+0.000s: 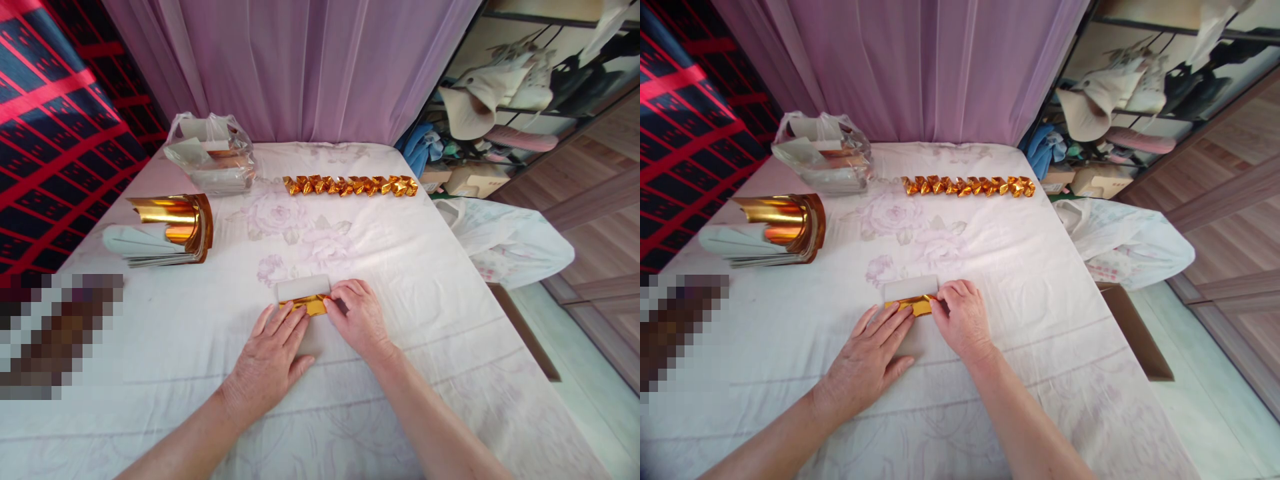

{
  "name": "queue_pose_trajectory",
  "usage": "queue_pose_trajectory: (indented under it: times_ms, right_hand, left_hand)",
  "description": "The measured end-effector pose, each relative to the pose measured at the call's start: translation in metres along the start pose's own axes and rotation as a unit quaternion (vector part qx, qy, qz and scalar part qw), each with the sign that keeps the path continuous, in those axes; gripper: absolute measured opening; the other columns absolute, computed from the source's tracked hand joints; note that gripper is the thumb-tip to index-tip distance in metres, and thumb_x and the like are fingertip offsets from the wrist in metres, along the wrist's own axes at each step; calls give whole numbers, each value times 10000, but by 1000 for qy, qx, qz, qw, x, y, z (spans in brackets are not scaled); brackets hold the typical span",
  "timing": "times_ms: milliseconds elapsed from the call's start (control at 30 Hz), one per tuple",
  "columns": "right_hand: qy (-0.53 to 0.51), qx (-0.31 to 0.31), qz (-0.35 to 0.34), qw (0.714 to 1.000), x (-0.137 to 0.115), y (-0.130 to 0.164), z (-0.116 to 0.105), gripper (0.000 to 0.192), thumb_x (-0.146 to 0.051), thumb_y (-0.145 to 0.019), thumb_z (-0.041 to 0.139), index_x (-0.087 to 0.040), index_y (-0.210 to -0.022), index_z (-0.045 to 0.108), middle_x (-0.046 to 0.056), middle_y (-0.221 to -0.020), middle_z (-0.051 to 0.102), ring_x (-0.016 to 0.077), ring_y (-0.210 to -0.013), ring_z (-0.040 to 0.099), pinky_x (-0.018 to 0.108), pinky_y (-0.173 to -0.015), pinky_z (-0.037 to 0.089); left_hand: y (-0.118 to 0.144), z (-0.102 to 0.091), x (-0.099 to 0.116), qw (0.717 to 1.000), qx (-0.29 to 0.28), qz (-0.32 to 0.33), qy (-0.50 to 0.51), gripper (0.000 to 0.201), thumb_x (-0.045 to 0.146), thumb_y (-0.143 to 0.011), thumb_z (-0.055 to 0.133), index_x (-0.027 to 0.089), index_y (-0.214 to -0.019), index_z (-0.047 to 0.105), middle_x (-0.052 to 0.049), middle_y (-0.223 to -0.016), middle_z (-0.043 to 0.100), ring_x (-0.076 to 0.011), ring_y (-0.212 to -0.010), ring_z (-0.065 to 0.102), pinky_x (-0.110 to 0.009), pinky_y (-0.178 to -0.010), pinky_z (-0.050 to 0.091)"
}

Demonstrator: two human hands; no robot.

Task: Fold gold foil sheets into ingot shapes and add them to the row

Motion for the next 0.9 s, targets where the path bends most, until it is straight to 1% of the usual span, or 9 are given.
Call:
queue_pose_trajectory:
  times_ms: [333,533,633,800,900]
  right_hand:
    - [11,2,3,1000,0,0,0,95,-225,-880,597,-227,-788,622,44,-901,683,216,-916,593,365,-862,462]
    - [5,5,13,1000,0,0,-1,60,-221,-876,595,-228,-823,622,55,-915,684,231,-919,589,391,-881,463]
    - [9,8,16,1000,1,0,0,32,-225,-872,597,-231,-874,629,66,-949,686,244,-939,590,403,-882,461]
    - [24,5,16,1000,2,1,0,138,-221,-876,604,-228,-1011,633,73,-1023,688,262,-973,585,406,-858,462]
    - [23,-3,-6,1000,0,2,0,115,-196,-898,585,-240,-976,657,64,-1095,678,247,-1008,593,394,-851,455]
  left_hand:
    - [0,0,0,1000,-1,-6,8,514,493,-1001,406,163,-1365,557,-90,-1428,571,-263,-1328,489,-473,-1200,216]
    - [0,0,0,1000,-6,-10,11,516,497,-1001,403,165,-1366,555,-90,-1433,567,-269,-1334,485,-479,-1190,226]
    - [0,0,0,1000,-6,-9,9,513,496,-999,411,164,-1362,557,-92,-1430,569,-275,-1333,485,-485,-1185,232]
    - [0,1,0,1000,-10,-10,8,516,492,-997,420,162,-1373,546,-98,-1432,565,-279,-1336,480,-495,-1184,233]
    - [0,2,1,1000,-7,-10,7,512,492,-1001,407,161,-1363,553,-96,-1428,570,-277,-1334,482,-495,-1187,221]
Point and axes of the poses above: each hand's wrist, its own y-axis away from the middle knuckle, its own z-axis out of the palm, x = y × z, the point moved 4 cm from there along -y, towards the middle knuckle
